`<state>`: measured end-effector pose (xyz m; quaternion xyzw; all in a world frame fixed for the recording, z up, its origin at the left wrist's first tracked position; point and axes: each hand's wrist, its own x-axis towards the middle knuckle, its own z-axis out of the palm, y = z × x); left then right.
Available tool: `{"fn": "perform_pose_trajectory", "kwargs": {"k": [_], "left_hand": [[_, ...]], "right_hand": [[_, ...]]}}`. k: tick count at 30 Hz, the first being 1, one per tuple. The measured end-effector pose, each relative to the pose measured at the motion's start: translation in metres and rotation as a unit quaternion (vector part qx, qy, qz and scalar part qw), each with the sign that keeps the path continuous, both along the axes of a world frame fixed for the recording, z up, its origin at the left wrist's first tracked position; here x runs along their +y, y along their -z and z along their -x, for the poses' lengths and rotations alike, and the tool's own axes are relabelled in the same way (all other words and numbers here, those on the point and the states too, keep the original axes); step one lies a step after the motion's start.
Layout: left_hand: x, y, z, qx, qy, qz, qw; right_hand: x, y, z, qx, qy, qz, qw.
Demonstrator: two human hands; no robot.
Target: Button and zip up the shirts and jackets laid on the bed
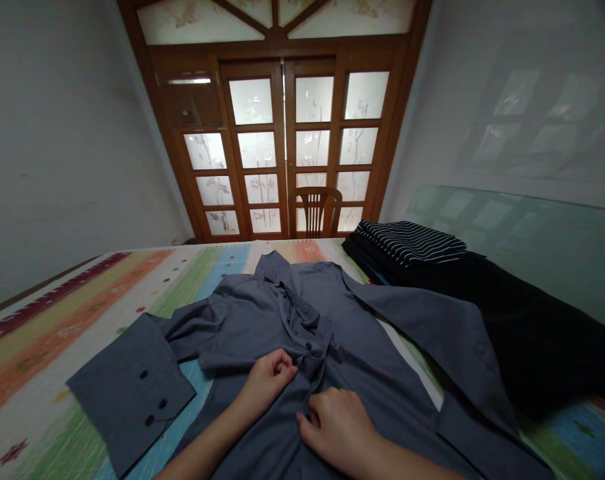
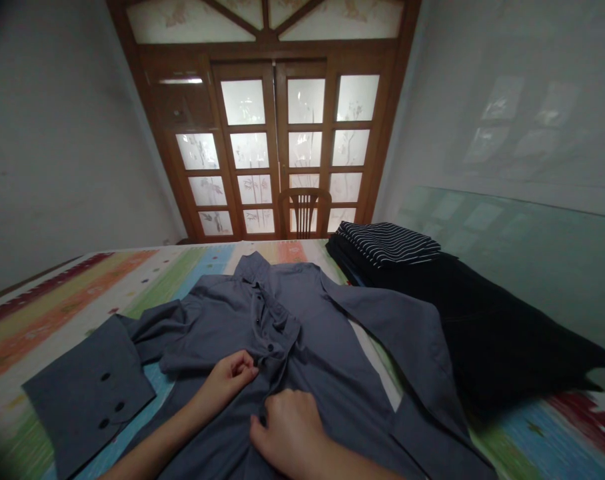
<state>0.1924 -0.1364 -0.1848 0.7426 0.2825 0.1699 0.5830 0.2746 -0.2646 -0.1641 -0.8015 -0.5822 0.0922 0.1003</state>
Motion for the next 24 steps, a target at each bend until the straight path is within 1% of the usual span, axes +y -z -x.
{"fn": "perform_pose_trajectory", "kwargs": {"k": [2,4,6,8,11,12,14,15,17,20,22,24], "left_hand": [[0.0,0.0,0.0,0.012,0.004,-0.019,1.0],[-0.001,-0.005,0.001,0.02,-0.002,-0.036,0.999],[-0.005,-0.014,0.004,0.032,-0.01,-0.079,0.996],[-0.013,-0.027,0.01,0.065,-0.002,-0.151,0.986],[-0.032,-0.043,0.021,0.152,0.047,-0.262,0.952],[-0.038,-0.045,0.025,0.181,0.068,-0.289,0.938],[-0.049,-0.044,0.03,0.228,0.106,-0.323,0.912],[-0.053,-0.04,0.032,0.242,0.119,-0.33,0.904],[-0.057,-0.032,0.032,0.252,0.126,-0.325,0.903],[-0.06,-0.025,0.03,0.24,0.121,-0.273,0.924],[-0.061,-0.025,0.028,0.228,0.13,-0.228,0.938],[-0.063,-0.026,0.027,0.214,0.151,-0.195,0.945]], "right_hand": [[-0.001,0.001,-0.003,0.011,0.002,0.008,1.0],[-0.002,0.001,-0.009,0.034,-0.017,0.023,0.999],[-0.003,0.001,-0.016,0.073,-0.06,0.035,0.995],[-0.005,0.002,-0.022,0.118,-0.097,0.03,0.988],[-0.009,0.008,-0.029,0.191,-0.102,-0.005,0.976],[-0.011,0.011,-0.031,0.216,-0.1,-0.017,0.971],[-0.016,0.015,-0.033,0.267,-0.103,-0.037,0.957],[-0.018,0.017,-0.034,0.289,-0.107,-0.044,0.95],[-0.023,0.018,-0.035,0.316,-0.117,-0.057,0.94],[-0.027,0.016,-0.036,0.326,-0.124,-0.074,0.934],[-0.029,0.013,-0.034,0.334,-0.129,-0.092,0.929],[-0.031,0.011,-0.031,0.345,-0.139,-0.116,0.921]]}}
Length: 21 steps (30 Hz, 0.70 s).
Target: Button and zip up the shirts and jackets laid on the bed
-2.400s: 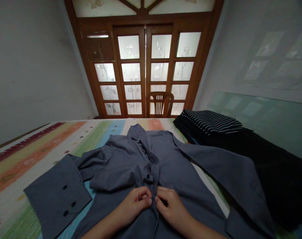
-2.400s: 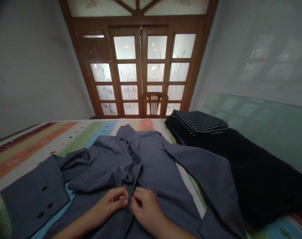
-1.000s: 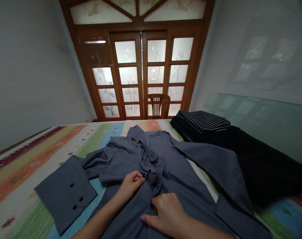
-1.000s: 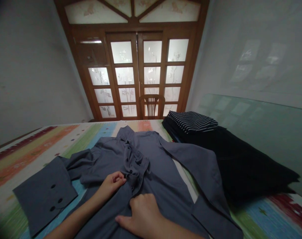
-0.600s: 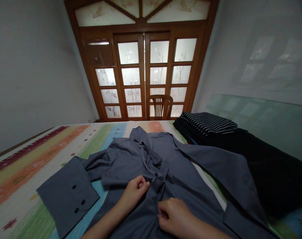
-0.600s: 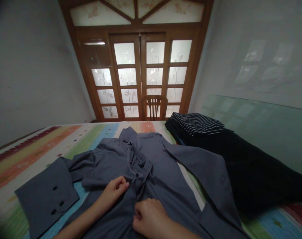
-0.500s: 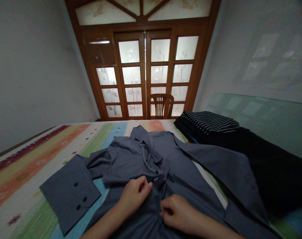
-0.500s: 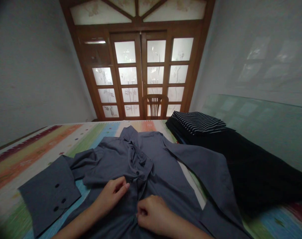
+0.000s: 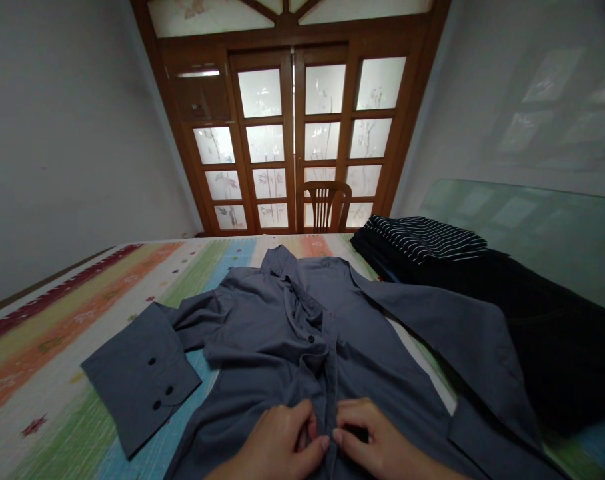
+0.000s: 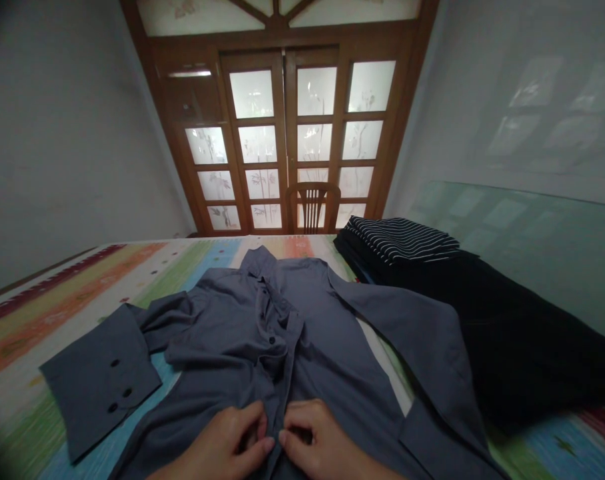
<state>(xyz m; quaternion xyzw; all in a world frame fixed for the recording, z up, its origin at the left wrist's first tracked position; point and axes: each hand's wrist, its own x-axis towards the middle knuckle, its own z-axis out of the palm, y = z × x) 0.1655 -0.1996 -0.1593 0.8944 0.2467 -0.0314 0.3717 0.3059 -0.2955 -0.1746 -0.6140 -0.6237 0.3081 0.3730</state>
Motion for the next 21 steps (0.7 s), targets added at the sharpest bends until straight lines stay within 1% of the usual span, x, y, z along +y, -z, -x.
{"fn": "perform_pose_trajectory", "kwargs": {"k": [4,6,9,11,15,21], "left_hand": [[-0.001,0.0,0.002,-0.004,0.053,0.047,0.998],[0.002,0.0,0.004,-0.021,0.073,0.09,0.993],[0.007,-0.003,0.008,-0.042,0.085,0.164,0.982],[0.009,-0.005,0.009,-0.041,0.087,0.188,0.978],[0.01,-0.005,0.008,-0.02,0.083,0.206,0.975],[0.006,-0.003,0.005,-0.021,0.087,0.181,0.979]], "right_hand": [[-0.005,0.002,0.004,0.019,-0.006,-0.019,1.0],[-0.006,0.005,0.004,0.023,-0.005,-0.02,1.0],[-0.006,0.009,0.003,0.034,-0.003,-0.011,0.999],[-0.006,0.01,0.003,0.041,-0.003,0.001,0.999],[-0.006,0.011,0.004,0.044,0.007,0.017,0.999],[-0.007,0.012,0.006,0.05,-0.011,0.028,0.998]]}}
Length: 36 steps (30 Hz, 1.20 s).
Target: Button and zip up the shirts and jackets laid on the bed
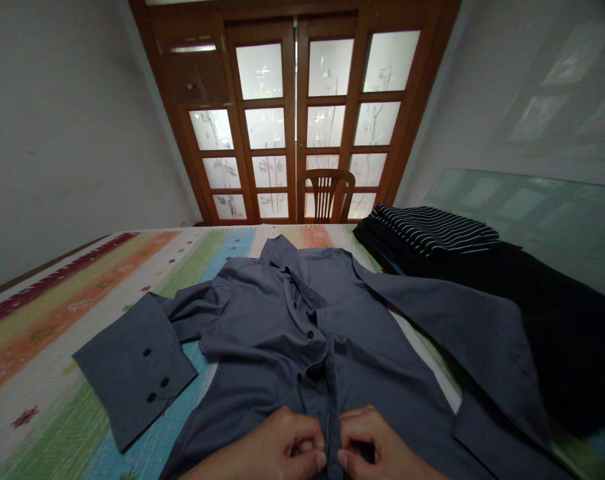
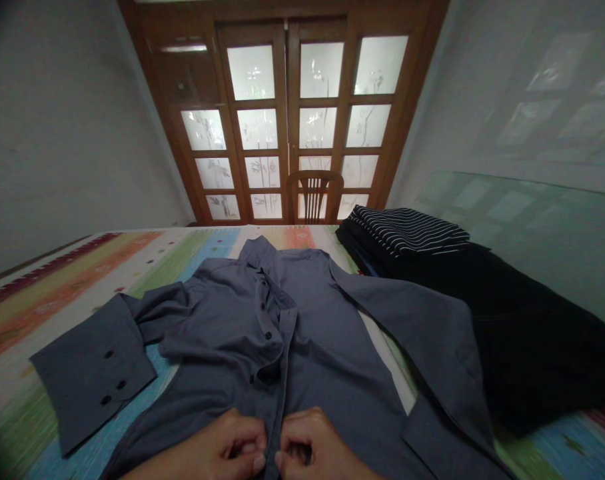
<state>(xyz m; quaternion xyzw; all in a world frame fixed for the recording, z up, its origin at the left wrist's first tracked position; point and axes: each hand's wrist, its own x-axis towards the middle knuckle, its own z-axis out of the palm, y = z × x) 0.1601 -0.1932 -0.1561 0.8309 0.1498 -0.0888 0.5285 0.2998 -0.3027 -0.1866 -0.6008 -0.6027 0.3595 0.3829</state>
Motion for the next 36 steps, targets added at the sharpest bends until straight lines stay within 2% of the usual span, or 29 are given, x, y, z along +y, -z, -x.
{"fn": "perform_pose_trajectory", "kwargs": {"k": [5,8,19,24,26,31,34,36], "left_hand": [[-0.003,-0.001,0.0,-0.019,-0.007,-0.037,0.999],[-0.003,0.0,0.0,-0.025,-0.007,-0.026,0.999],[0.0,0.001,-0.001,-0.011,-0.03,0.111,0.993],[0.0,-0.001,0.002,0.007,-0.067,0.209,0.976],[0.002,0.0,0.001,-0.008,-0.085,0.234,0.968],[0.008,0.01,-0.003,-0.062,-0.155,0.308,0.937],[0.012,0.018,-0.005,-0.094,-0.195,0.294,0.931],[0.016,0.023,-0.006,-0.116,-0.217,0.284,0.927]], "right_hand": [[-0.002,-0.002,0.001,-0.025,0.006,-0.023,0.999],[-0.002,-0.003,0.001,-0.039,-0.003,-0.043,0.998],[0.004,-0.004,0.002,-0.088,0.0,-0.028,0.996],[0.009,-0.003,-0.01,-0.112,0.08,-0.034,0.99],[0.012,-0.002,-0.013,-0.112,0.091,-0.03,0.989],[0.012,-0.005,-0.013,-0.134,0.073,-0.06,0.986],[0.006,-0.008,-0.006,-0.196,0.044,-0.103,0.974],[0.0,-0.006,0.0,-0.246,-0.011,-0.137,0.959]]}}
